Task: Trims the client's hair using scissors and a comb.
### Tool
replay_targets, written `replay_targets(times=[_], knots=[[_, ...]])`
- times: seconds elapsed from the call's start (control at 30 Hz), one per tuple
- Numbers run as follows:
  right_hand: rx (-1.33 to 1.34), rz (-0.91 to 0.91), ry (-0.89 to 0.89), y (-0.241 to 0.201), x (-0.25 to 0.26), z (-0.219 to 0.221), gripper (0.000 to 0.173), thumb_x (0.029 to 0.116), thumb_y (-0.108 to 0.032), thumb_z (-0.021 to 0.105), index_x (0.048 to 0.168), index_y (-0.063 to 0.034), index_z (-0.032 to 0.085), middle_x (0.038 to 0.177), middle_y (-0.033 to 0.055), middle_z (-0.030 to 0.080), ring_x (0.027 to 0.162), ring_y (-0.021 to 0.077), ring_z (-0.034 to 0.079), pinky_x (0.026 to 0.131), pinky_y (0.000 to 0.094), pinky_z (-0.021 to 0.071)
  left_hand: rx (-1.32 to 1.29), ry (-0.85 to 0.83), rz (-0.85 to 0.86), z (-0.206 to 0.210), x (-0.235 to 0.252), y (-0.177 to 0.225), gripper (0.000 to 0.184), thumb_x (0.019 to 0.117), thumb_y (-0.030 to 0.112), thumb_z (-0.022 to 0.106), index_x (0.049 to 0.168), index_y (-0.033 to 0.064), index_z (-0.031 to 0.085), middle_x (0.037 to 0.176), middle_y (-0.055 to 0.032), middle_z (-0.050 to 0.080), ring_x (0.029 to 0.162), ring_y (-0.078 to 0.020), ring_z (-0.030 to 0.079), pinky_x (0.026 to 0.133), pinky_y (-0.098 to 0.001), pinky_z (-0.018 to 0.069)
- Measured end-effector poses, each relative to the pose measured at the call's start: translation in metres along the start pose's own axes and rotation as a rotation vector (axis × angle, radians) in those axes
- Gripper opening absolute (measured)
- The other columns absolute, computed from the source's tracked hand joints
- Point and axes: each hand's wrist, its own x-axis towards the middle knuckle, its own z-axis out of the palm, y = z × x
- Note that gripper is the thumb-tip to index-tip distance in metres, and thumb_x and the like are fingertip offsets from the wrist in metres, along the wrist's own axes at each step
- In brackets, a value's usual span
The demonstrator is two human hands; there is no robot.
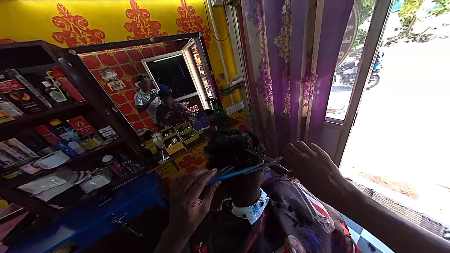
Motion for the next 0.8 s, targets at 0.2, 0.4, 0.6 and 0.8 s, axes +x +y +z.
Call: replay_targets(times=[0.2, 0.4, 0.6, 0.8], knots=[[0.0, -0.053, -0.012, -0.01, 0.001, -0.006, 0.028, 0.0838, 0.006, 0.074, 0.107, -0.009, 0.072, 0.092, 0.0078, 0.07, 0.082, 0.0256, 0.067, 0.07, 0.0382, 0.0542, 0.02, 0.044, 0.04, 0.0, 0.001, -0.001, 0.024, 0.0953, 0.037, 0.073, 0.115, 0.0231, 0.076, 0.113, 0.0034, 0.073, 0.098, -0.0095, 0.064, 0.086, -0.0341, 0.0423], [0.021, -0.018, 0.086, -0.006, -0.006, 0.0, 0.029, 0.0776, 0.002, 0.082, 0.103, -0.01, 0.073, 0.093, 0.007, 0.07, 0.085, 0.0263, 0.068, 0.069, 0.0406, 0.0528, 0.008, 0.036, 0.034, -0.001, 0.002, -0.001, 0.024, 0.0956, 0.036, 0.072, 0.115, 0.024, 0.076, 0.113, 0.0043, 0.073, 0.099, -0.0085, 0.064, 0.087, -0.0336, 0.0426], [0.051, -0.033, 0.098, -0.011, 0.002, -0.002, 0.03, 0.0779, 0.008, 0.079, 0.102, -0.0087, 0.073, 0.09, 0.0074, 0.071, 0.079, 0.0257, 0.068, 0.068, 0.0402, 0.0535, 0.0, 0.062, 0.049, 0.001, 0.005, -0.003, 0.024, 0.0962, 0.036, 0.072, 0.117, 0.0239, 0.074, 0.113, 0.0032, 0.073, 0.102, -0.0085, 0.064, 0.09, -0.0337, 0.0421], [0.343, 0.159, 0.277, 0.002, -0.008, 0.015, 0.016, 0.0845, -0.002, 0.078, 0.096, -0.0111, 0.072, 0.085, 0.0066, 0.071, 0.073, 0.0282, 0.071, 0.062, 0.0502, 0.0578, -0.008, 0.001, -0.043, -0.006, 0.044, 0.0, 0.029, 0.1019, 0.033, 0.061, 0.119, 0.0134, 0.073, 0.108, -0.0026, 0.073, 0.094, -0.0152, 0.067, 0.086, -0.0432, 0.0477]])
